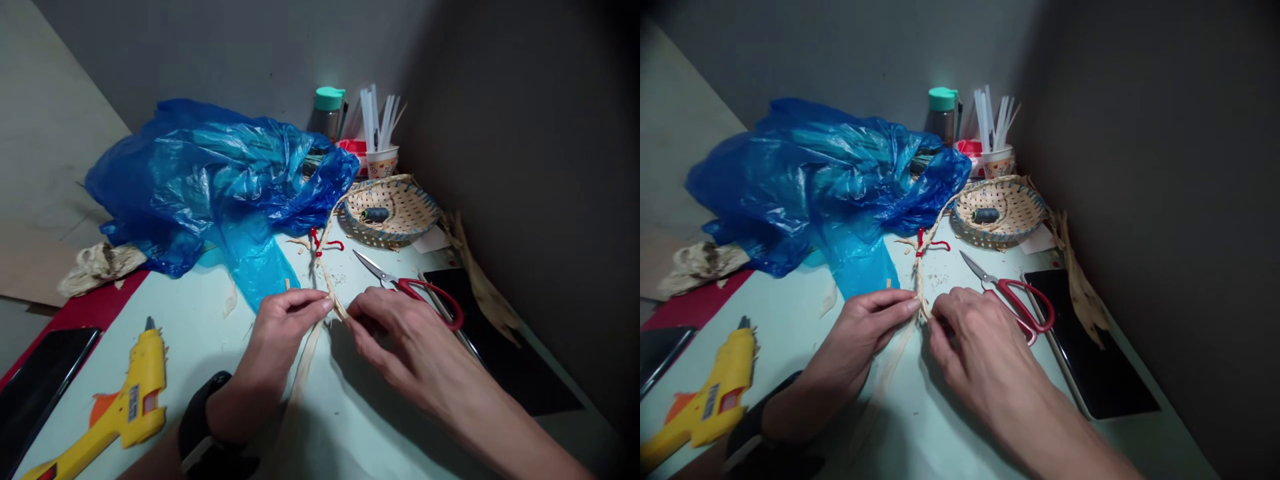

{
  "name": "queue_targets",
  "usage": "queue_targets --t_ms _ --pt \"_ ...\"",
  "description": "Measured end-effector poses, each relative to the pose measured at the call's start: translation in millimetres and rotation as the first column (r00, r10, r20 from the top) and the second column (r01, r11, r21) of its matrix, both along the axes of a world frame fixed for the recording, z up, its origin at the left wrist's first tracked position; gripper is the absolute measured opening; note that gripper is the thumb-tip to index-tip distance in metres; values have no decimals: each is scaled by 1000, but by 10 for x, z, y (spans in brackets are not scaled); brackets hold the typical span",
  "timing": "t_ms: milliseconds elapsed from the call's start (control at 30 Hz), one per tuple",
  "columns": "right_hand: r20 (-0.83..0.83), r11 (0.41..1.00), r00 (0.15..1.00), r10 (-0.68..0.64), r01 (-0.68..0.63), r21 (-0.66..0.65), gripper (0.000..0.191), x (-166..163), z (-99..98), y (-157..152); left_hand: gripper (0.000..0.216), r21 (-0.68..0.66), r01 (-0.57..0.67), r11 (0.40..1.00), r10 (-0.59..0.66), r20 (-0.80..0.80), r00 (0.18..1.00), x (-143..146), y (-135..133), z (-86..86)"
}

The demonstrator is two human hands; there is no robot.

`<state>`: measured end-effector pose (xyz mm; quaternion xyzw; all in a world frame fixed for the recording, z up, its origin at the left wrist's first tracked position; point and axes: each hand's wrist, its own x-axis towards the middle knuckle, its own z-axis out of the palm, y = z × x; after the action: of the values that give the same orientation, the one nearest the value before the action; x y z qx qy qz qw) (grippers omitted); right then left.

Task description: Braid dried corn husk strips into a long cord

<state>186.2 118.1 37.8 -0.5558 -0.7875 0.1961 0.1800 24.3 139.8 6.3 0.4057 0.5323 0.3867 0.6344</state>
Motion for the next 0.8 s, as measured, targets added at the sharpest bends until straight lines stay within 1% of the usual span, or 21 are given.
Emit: queue_targets --t_ms 133,233,300,367,467,533,600,667,733,800 --pt "-57 994 998 -37 31 -107 24 -46 25 -6 17 98 62 993 -54 -81 995 17 0 30" --pt "-101 993 994 -45 34 -111 21 -105 -12 -20 18 123 105 987 -91 -118 989 33 8 69" --pt "-91 997 995 -45 38 -73 20 -156 -52 -44 19 126 108 986 -95 -108 990 30 3 77" --pt "-39 999 998 -47 46 -22 18 -211 -98 -82 20 120 114 986 -104 -86 991 17 -14 73" --pt "115 995 992 -50 39 96 13 -295 -168 -149 20 104 122 987 -116 -60 991 -6 -48 73" --pt "229 983 972 -49 6 185 15 -342 -206 -184 23 86 121 989 -117 -42 992 -16 -68 90" --pt "265 977 963 -39 -19 213 18 -368 -217 -197 25 51 119 992 -118 -14 993 -23 -78 116" --pt "180 989 984 1 -28 148 17 -357 -187 -180 21 12 110 994 -111 32 993 -30 -76 143" --pt "27 999 999 31 -32 20 17 -305 -121 -131 17 -12 100 995 -99 73 992 -43 -66 164" --pt "-122 996 992 17 -28 -87 24 -224 -50 -59 17 -13 90 996 -88 110 990 -58 -56 175"
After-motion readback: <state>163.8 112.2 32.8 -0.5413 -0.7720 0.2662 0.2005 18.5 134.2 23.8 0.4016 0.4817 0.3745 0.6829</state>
